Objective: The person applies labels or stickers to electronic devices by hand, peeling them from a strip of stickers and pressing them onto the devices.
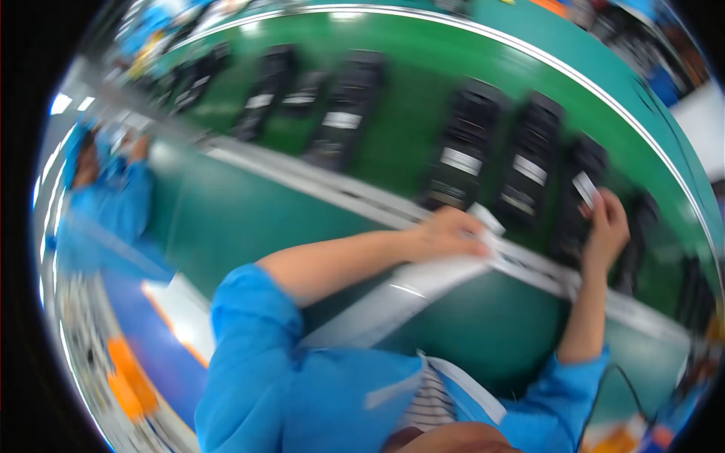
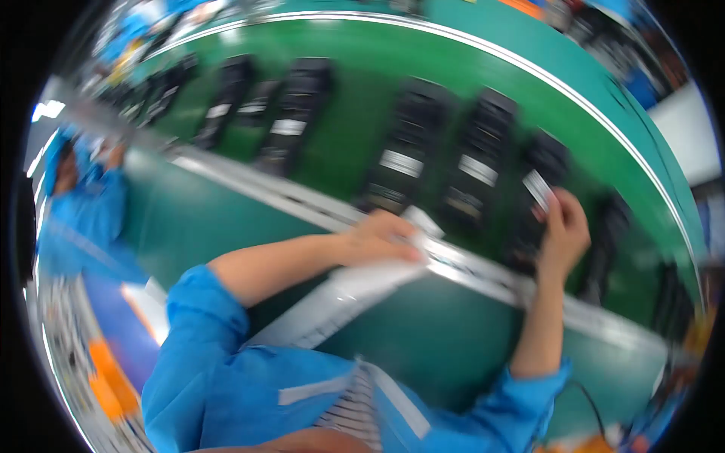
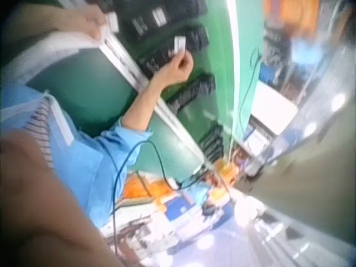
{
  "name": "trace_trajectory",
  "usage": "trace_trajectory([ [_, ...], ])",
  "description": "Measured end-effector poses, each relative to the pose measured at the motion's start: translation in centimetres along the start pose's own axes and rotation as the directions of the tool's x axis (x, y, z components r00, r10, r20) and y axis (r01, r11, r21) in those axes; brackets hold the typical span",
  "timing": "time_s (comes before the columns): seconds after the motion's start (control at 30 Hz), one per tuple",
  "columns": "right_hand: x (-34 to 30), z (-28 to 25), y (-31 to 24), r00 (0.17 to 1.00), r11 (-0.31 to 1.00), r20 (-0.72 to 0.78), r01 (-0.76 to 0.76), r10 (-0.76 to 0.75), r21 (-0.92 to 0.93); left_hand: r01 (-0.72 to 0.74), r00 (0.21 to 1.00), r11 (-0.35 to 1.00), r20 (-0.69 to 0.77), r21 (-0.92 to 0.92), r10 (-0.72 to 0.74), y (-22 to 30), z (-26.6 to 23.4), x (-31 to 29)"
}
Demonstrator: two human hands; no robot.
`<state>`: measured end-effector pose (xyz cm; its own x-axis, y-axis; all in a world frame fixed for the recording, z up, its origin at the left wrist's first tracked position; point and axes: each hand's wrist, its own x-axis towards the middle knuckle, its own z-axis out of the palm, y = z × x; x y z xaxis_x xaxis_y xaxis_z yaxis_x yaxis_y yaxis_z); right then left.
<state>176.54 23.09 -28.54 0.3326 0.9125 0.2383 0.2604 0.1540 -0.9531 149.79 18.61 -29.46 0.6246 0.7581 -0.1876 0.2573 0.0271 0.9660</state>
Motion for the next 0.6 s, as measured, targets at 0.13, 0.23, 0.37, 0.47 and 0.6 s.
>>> trace_trajectory([
  [0.13,2.0,-3.2,0.0,0.997,0.979,-0.020,-0.066,0.071,0.195,0.077,0.996,0.950,0.057,-0.302,-0.062,1.5,0.8,0.3],
  [0.23,1.5,-4.2,-0.1,0.960,0.980,0.206,-0.198,0.191,0.016,0.092,0.995,0.923,0.061,-0.372,-0.075,1.3,0.9,0.3],
  [0.37,1.8,-4.9,0.4,0.936,0.962,0.237,-0.231,0.261,-0.147,0.192,0.981,0.860,0.079,-0.474,-0.175,1.6,1.0,0.3],
  [0.47,2.1,-4.9,0.7,0.918,0.953,0.276,-0.236,0.284,-0.192,0.240,0.971,0.816,0.130,-0.526,-0.202,2.0,1.2,0.4],
  [0.6,2.5,-4.6,0.8,0.910,0.953,0.308,-0.219,0.277,-0.208,0.203,0.979,0.790,0.115,-0.579,-0.168,1.8,1.6,0.7],
])
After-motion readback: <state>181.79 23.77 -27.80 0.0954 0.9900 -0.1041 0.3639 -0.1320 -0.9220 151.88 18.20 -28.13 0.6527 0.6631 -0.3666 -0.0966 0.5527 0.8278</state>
